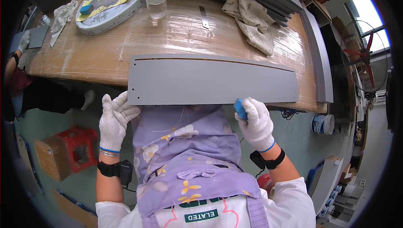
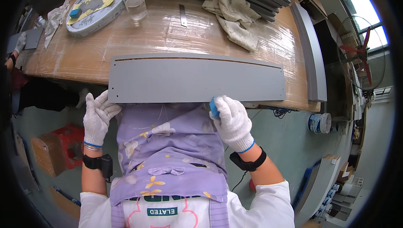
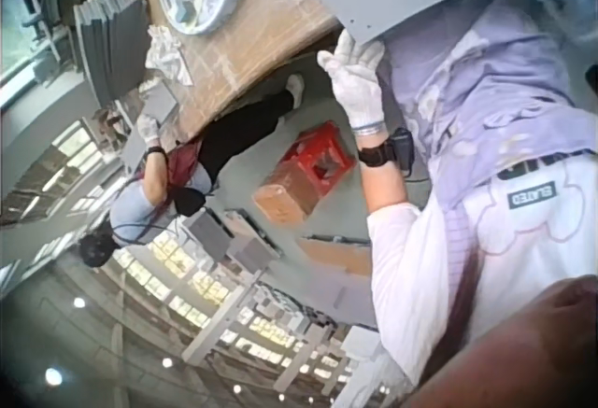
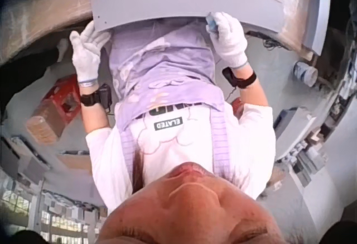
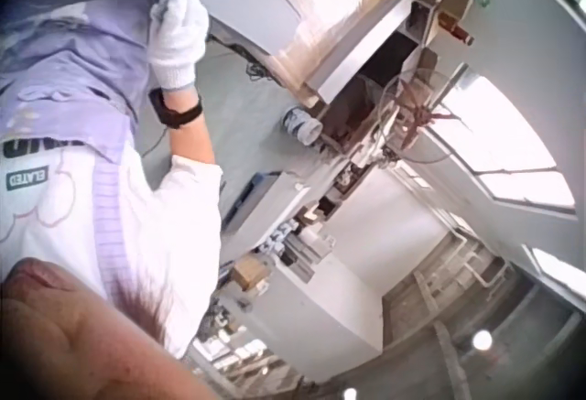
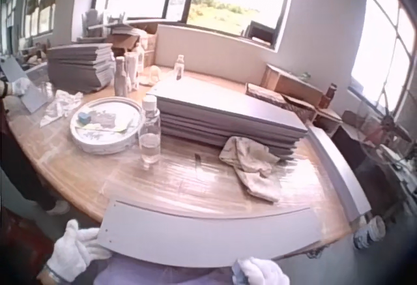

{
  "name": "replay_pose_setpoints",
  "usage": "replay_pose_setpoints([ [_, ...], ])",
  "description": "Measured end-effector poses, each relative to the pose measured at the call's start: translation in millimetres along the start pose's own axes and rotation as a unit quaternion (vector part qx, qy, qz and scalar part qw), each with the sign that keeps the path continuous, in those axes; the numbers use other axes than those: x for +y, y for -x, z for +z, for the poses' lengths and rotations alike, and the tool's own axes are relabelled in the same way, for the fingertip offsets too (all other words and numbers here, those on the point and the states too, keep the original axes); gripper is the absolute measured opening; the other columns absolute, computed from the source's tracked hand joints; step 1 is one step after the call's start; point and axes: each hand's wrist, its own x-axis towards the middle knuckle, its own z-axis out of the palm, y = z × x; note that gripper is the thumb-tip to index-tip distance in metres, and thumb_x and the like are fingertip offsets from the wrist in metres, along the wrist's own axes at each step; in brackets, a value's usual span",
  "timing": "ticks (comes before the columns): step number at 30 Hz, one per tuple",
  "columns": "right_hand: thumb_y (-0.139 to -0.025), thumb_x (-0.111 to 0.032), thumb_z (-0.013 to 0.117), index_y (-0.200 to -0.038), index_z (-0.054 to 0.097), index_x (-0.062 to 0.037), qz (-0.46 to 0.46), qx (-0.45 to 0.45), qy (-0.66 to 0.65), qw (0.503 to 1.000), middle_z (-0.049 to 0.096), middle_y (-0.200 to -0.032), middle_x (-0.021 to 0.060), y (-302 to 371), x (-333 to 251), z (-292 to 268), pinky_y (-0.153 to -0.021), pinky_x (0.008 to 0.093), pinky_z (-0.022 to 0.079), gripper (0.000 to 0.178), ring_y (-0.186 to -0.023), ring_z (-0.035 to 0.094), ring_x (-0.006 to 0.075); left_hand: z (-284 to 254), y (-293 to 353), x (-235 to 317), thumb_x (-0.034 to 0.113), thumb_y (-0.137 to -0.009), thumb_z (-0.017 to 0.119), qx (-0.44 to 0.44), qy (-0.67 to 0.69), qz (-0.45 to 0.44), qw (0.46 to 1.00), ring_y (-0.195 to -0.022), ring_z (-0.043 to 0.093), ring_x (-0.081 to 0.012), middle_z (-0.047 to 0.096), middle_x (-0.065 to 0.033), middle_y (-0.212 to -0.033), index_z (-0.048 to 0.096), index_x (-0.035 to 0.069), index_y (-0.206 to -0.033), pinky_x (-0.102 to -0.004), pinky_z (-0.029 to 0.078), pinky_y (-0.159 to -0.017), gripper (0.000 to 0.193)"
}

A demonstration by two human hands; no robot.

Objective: The person sands the edges of a grey rectangular panel using a blue sanding block. They wipe the panel with a cloth and use a utility knife to scrape the surface. The person handles the panel one at a time, working on a table covered with plastic wrap.

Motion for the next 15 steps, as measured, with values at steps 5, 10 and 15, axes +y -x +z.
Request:
replay_pose_setpoints([
  [5, -0.082, -0.005, 0.069, -0.124, 0.049, -0.0016, 0.338, 0.077, -0.177, 0.921, 0.059, -0.106, 0.0139, 30.6, 56.1, -34.3, -0.076, 0.0338, 0.054, 0.046, -0.087, 0.063, 0.0238, 14.1, 4.2, 4.5, 0.024, -0.102, 0.048, 0.145, -0.235, 0.237, 0.932, -0.107, 0.06, -0.0199, 0.061, -0.0117, -0.121, 0.055, 0.002, -0.129, -0.0357, 0.049, -0.095, 0.035],
  [10, -0.094, -0.015, 0.059, -0.126, 0.049, 0.0011, 0.459, 0.173, -0.471, 0.733, 0.058, -0.102, 0.0094, -14.9, 106.3, -31.0, -0.072, 0.0271, 0.054, 0.038, -0.083, 0.062, 0.0135, 130.5, 18.8, 10.9, -0.001, -0.085, 0.064, -0.146, -0.578, 0.359, 0.719, -0.103, 0.061, -0.0221, 0.064, -0.0117, -0.112, 0.066, 0.003, -0.113, -0.0337, 0.05, -0.088, 0.029],
  [15, -0.093, -0.018, 0.062, -0.129, 0.048, 0.0031, 0.468, 0.148, -0.503, 0.711, 0.059, -0.102, 0.0095, -25.7, 136.4, -14.3, -0.071, 0.0263, 0.055, 0.044, -0.081, 0.062, 0.013, 209.0, -5.0, -21.5, 0.008, -0.066, 0.069, -0.285, -0.703, 0.464, 0.458, -0.093, 0.06, -0.0263, 0.062, -0.0059, -0.093, 0.068, 0.008, -0.098, -0.0445, 0.048, -0.094, 0.033],
])
